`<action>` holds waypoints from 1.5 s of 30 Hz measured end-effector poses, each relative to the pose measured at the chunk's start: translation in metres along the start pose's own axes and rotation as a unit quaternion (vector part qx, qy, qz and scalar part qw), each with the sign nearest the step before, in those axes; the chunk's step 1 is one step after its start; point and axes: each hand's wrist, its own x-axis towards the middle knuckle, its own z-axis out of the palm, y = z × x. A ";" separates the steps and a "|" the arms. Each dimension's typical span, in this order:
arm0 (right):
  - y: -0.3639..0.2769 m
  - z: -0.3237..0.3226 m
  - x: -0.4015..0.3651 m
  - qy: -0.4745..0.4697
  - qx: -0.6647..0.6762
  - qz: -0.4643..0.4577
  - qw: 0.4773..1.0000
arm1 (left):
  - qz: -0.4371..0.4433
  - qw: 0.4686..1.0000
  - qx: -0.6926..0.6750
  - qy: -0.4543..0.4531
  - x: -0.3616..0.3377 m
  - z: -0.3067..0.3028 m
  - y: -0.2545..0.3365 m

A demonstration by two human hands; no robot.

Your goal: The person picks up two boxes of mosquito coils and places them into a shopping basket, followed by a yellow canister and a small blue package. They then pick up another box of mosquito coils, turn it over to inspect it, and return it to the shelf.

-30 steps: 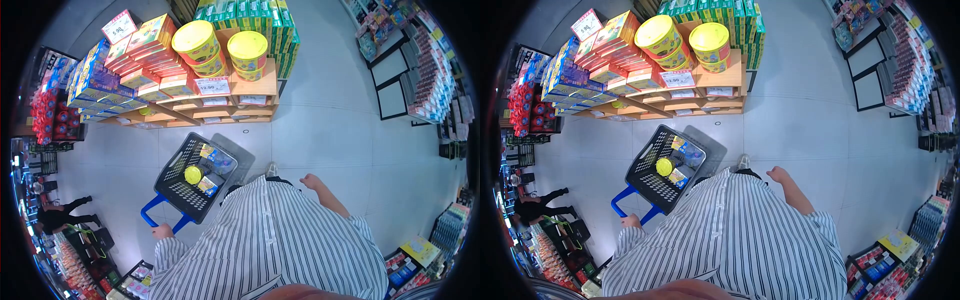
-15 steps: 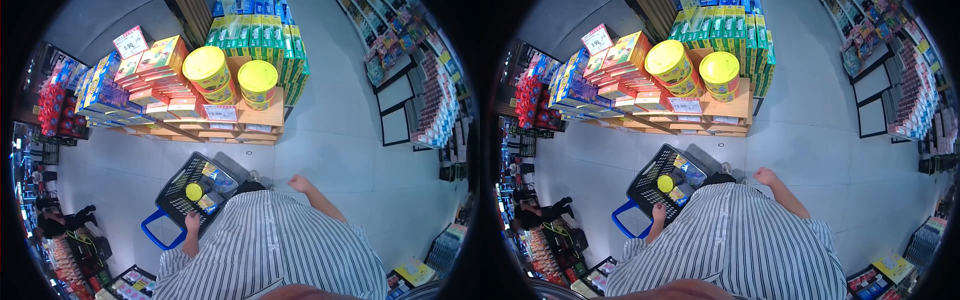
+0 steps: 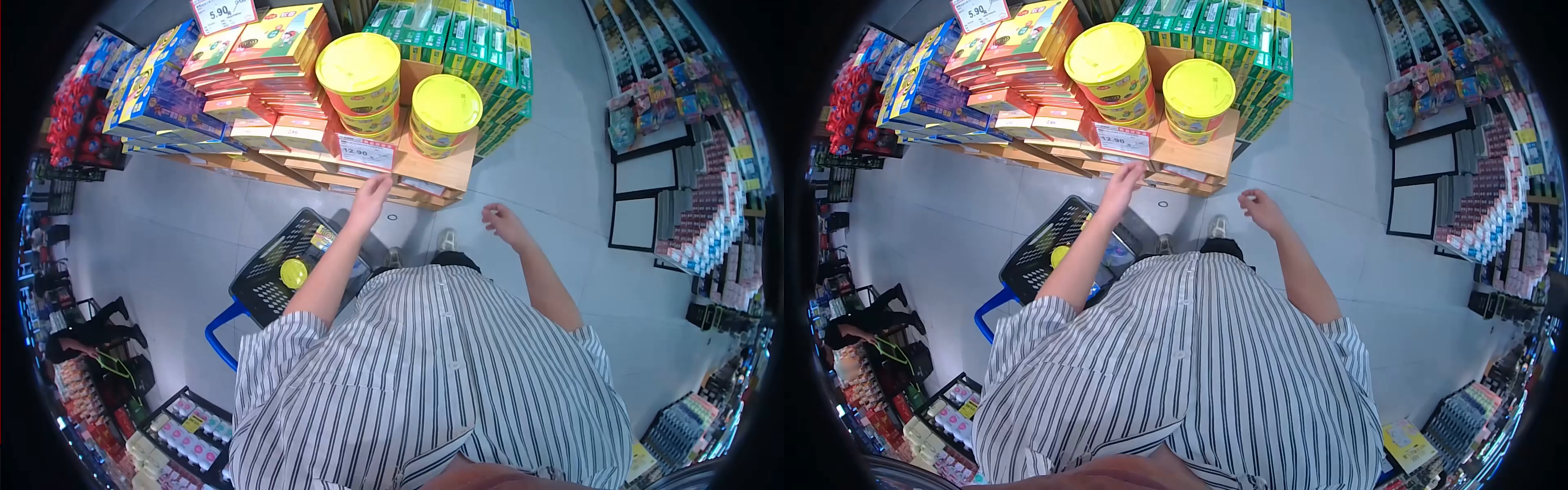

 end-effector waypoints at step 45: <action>-0.145 -0.031 0.132 -0.146 0.197 -0.076 0.966 | 0.045 0.971 -0.163 0.171 0.068 0.111 0.034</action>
